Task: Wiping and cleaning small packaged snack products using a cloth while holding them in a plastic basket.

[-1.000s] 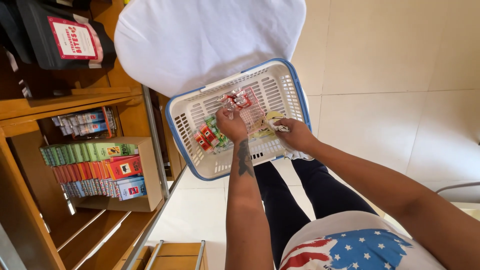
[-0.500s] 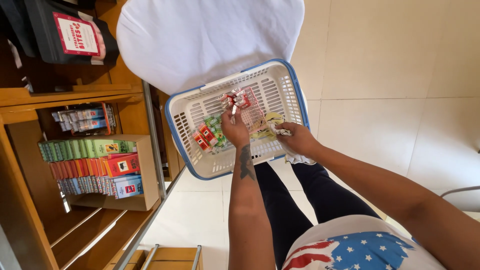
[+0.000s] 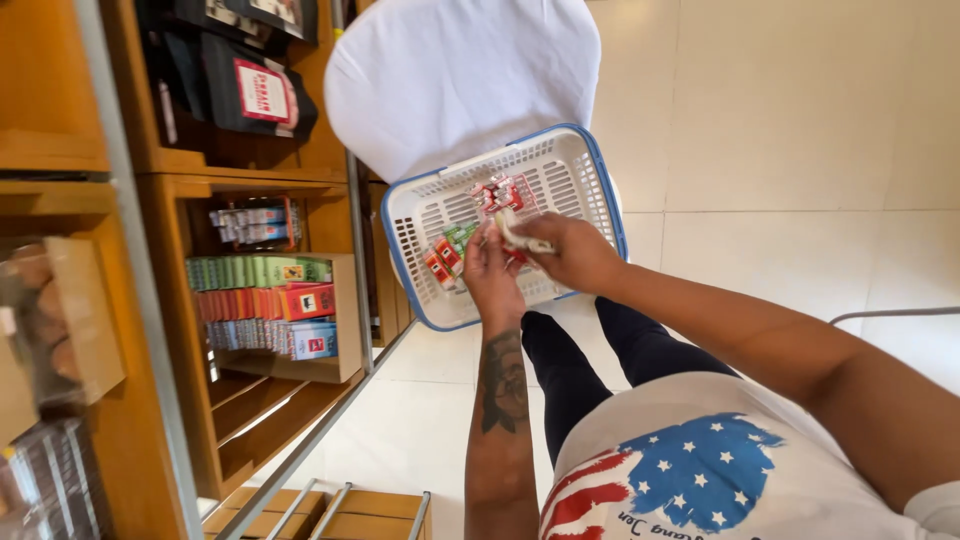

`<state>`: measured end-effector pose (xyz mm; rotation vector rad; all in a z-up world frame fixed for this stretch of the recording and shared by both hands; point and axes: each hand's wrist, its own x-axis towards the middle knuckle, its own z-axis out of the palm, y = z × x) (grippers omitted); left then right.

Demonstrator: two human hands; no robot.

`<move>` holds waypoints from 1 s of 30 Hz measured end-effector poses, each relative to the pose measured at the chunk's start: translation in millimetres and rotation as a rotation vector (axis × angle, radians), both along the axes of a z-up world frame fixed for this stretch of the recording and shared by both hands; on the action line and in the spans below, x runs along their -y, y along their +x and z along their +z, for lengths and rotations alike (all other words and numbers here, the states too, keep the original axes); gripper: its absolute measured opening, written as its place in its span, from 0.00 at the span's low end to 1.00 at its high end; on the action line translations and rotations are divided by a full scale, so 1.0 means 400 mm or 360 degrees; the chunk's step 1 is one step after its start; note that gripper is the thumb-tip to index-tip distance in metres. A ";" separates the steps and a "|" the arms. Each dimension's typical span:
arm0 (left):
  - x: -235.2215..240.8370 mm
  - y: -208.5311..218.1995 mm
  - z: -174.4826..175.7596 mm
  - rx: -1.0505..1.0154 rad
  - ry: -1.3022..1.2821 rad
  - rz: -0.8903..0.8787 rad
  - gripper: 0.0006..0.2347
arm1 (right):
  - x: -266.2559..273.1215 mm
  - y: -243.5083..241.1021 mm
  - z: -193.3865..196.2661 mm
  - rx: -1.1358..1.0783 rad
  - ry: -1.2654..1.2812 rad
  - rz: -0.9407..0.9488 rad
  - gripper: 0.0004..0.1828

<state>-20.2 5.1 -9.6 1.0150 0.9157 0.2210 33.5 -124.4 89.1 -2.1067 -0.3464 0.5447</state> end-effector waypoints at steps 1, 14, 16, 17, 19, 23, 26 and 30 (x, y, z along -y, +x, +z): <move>-0.028 0.005 0.017 0.0012 0.0013 0.0007 0.11 | 0.012 -0.017 0.030 0.0012 0.0013 0.0007 0.19; -0.063 -0.043 0.269 0.0451 -0.1074 -0.0248 0.23 | 0.023 -0.079 0.191 0.0393 0.0394 0.0339 0.19; -0.034 -0.052 0.281 0.0382 -0.1103 -0.0256 0.22 | 0.014 -0.045 0.159 0.0478 0.0252 0.0383 0.19; -0.024 -0.056 0.272 0.0362 -0.1025 -0.0239 0.21 | 0.010 -0.021 0.145 0.0503 0.0230 0.0227 0.20; -0.023 -0.061 0.270 0.0346 -0.0939 -0.0215 0.19 | -0.003 0.000 0.132 0.0528 0.0218 0.0079 0.21; -0.058 -0.063 0.270 0.0373 -0.0974 -0.0097 0.18 | -0.005 -0.071 0.178 0.0483 0.0177 0.0267 0.20; -0.096 -0.070 0.291 0.0402 -0.0957 -0.0075 0.18 | 0.014 -0.119 0.190 0.0455 0.0194 0.0509 0.23; -0.124 -0.082 0.310 0.0389 -0.0710 -0.0164 0.17 | 0.048 -0.070 0.155 0.0206 0.0364 0.0342 0.21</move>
